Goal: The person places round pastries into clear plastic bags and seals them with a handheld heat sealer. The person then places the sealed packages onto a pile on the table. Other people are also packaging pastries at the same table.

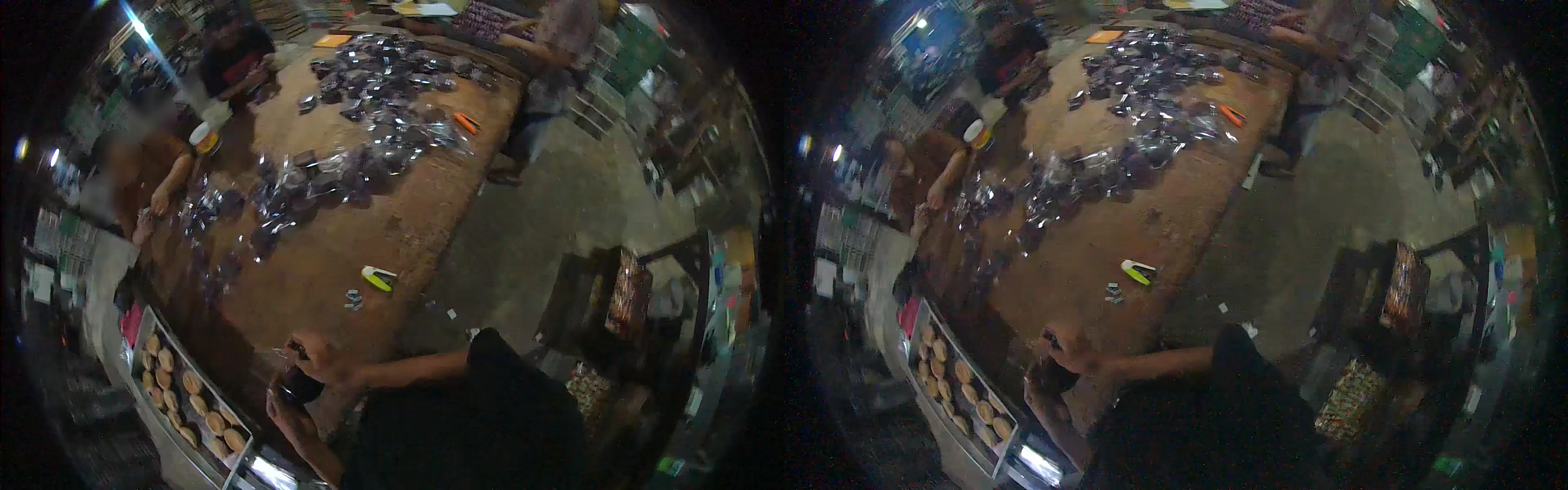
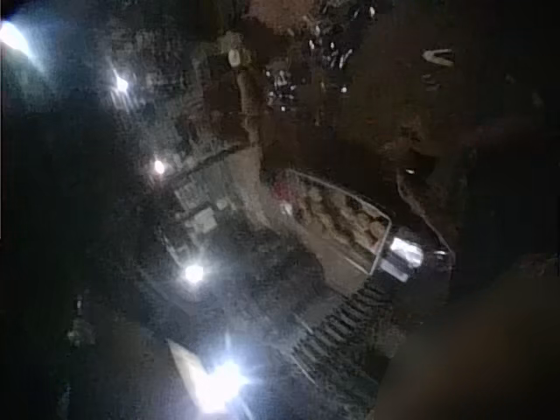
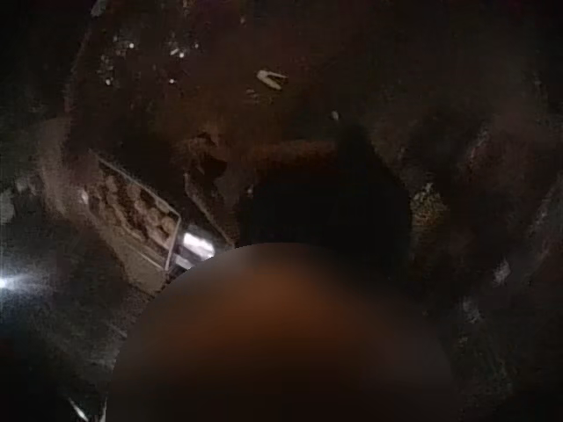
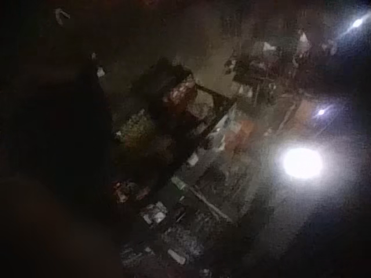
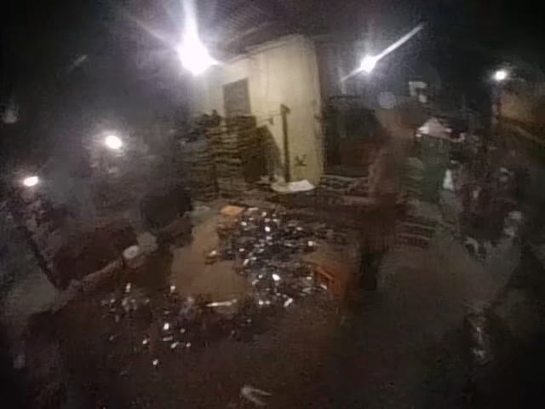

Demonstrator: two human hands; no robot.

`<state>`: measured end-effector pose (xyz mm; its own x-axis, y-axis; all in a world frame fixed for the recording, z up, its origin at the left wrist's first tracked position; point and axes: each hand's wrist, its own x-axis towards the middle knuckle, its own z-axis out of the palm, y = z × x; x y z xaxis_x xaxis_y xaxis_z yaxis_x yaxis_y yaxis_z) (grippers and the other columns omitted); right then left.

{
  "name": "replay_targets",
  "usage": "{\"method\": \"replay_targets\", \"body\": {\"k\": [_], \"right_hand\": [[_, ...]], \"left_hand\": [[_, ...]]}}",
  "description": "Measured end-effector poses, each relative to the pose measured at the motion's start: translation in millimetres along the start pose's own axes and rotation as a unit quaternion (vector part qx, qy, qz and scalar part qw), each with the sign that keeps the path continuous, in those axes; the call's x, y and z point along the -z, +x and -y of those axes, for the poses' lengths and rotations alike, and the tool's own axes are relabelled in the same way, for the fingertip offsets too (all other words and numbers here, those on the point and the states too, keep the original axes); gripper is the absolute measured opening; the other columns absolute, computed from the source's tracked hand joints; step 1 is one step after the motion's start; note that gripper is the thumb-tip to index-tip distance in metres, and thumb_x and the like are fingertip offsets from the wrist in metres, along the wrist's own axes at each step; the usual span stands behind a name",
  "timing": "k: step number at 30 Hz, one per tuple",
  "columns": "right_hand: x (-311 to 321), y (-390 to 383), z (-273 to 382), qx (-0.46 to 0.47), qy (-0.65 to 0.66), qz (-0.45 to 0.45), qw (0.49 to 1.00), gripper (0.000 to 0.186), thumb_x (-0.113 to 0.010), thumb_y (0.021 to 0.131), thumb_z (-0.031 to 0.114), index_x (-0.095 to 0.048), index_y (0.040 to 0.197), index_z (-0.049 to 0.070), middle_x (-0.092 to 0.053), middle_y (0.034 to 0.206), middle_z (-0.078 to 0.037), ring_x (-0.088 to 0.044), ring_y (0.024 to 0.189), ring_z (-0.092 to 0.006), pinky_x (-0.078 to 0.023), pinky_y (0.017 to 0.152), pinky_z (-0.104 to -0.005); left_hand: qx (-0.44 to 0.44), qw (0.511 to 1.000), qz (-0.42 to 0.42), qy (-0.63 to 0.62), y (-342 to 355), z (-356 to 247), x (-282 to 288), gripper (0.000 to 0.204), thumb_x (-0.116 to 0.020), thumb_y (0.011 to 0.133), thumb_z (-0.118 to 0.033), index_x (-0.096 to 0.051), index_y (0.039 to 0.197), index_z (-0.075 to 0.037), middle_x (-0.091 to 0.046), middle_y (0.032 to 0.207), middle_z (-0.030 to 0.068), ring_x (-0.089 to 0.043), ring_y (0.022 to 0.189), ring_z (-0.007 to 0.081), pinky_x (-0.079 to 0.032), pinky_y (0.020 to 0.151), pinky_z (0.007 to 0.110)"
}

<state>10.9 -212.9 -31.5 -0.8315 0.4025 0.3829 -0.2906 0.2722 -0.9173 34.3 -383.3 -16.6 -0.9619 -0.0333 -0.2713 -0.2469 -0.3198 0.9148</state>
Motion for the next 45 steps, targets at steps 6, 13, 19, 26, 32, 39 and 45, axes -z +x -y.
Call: {"method": "replay_targets", "body": {"k": [6, 13, 19, 26, 32, 39, 45], "right_hand": [[34.2, -25.3, -34.9, 0.135, -0.077, 0.133, 0.979, 0.032, -0.078, 0.09, 0.021, -0.065, 0.113, 0.003, -0.068, 0.108, -0.016, -0.068, 0.096, -0.0341, -0.057, 0.082, -0.0408], [-15.1, -25.8, -50.9, 0.009, -0.104, 0.119, 0.987, 0.042, -0.08, 0.085, 0.02, -0.065, 0.121, 0.003, -0.068, 0.112, -0.016, -0.067, 0.103, -0.035, -0.056, 0.089, -0.0405], [5.1, -11.9, -52.3, -0.225, 0.279, 0.129, 0.925, 0.064, -0.081, 0.084, 0.017, -0.055, 0.141, 0.004, -0.067, 0.121, -0.012, -0.065, 0.113, -0.0232, -0.054, 0.097, -0.0357], [30.4, -5.9, -30.6, -0.308, 0.229, 0.047, 0.922, 0.058, -0.077, 0.085, 0.013, -0.056, 0.138, 0.006, -0.066, 0.12, -0.012, -0.064, 0.11, -0.0222, -0.055, 0.09, -0.0358], [32.0, -0.9, -28.8, -0.217, 0.14, 0.21, 0.943, 0.036, -0.074, 0.085, 0.019, -0.069, 0.118, 0.006, -0.07, 0.115, -0.016, -0.068, 0.104, -0.0254, -0.054, 0.085, -0.0419], [18.0, -9.2, -9.6, -0.185, -0.023, 0.335, 0.924, 0.035, -0.076, 0.088, 0.031, -0.071, 0.111, 0.005, -0.073, 0.102, -0.021, -0.07, 0.097, -0.0412, -0.054, 0.082, -0.0494], [15.5, -15.0, -4.0, -0.229, -0.001, 0.312, 0.922, 0.03, -0.078, 0.09, 0.03, -0.073, 0.105, 0.004, -0.073, 0.097, -0.017, -0.071, 0.092, -0.0336, -0.055, 0.081, -0.0437]], "left_hand": [[-0.112, 0.972, 0.065, 0.196, 22.6, 4.4, -25.2, 0.044, -0.059, 0.105, -0.039, -0.067, 0.122, 0.0, -0.07, 0.114, 0.0127, -0.068, 0.103, 0.0259, -0.057, 0.091, 0.042], [0.181, 0.972, 0.096, 0.116, 2.0, -45.1, -82.6, 0.053, -0.066, 0.094, -0.047, -0.067, 0.122, -0.002, -0.071, 0.11, 0.0134, -0.068, 0.095, 0.0265, -0.058, 0.08, 0.049], [-0.176, 0.907, 0.152, 0.35, 25.8, -36.8, -95.9, 0.038, -0.063, 0.096, -0.033, -0.065, 0.114, 0.0, -0.067, 0.098, 0.012, -0.066, 0.089, 0.0284, -0.055, 0.075, 0.049], [-0.02, 0.955, 0.096, 0.279, 26.4, 2.3, -88.7, 0.033, -0.062, 0.098, -0.029, -0.067, 0.097, 0.004, -0.066, 0.086, 0.0106, -0.06, 0.079, 0.0188, -0.049, 0.071, 0.035], [-0.147, 0.921, 0.126, 0.338, 0.0, -19.5, -76.6, 0.02, -0.065, 0.097, -0.016, -0.067, 0.096, 0.005, -0.067, 0.088, 0.0098, -0.06, 0.08, 0.016, -0.05, 0.07, 0.033], [-0.179, 0.947, 0.054, 0.261, 0.8, -8.0, -36.8, 0.013, -0.067, 0.093, 0.0, -0.068, 0.105, 0.003, -0.07, 0.098, 0.0094, -0.064, 0.085, 0.0173, -0.053, 0.078, 0.034], [-0.184, 0.88, 0.078, 0.432, -0.6, -17.3, -6.0, 0.018, -0.064, 0.092, 0.002, -0.068, 0.109, 0.001, -0.071, 0.1, 0.0098, -0.066, 0.088, 0.0182, -0.054, 0.082, 0.033]]}}
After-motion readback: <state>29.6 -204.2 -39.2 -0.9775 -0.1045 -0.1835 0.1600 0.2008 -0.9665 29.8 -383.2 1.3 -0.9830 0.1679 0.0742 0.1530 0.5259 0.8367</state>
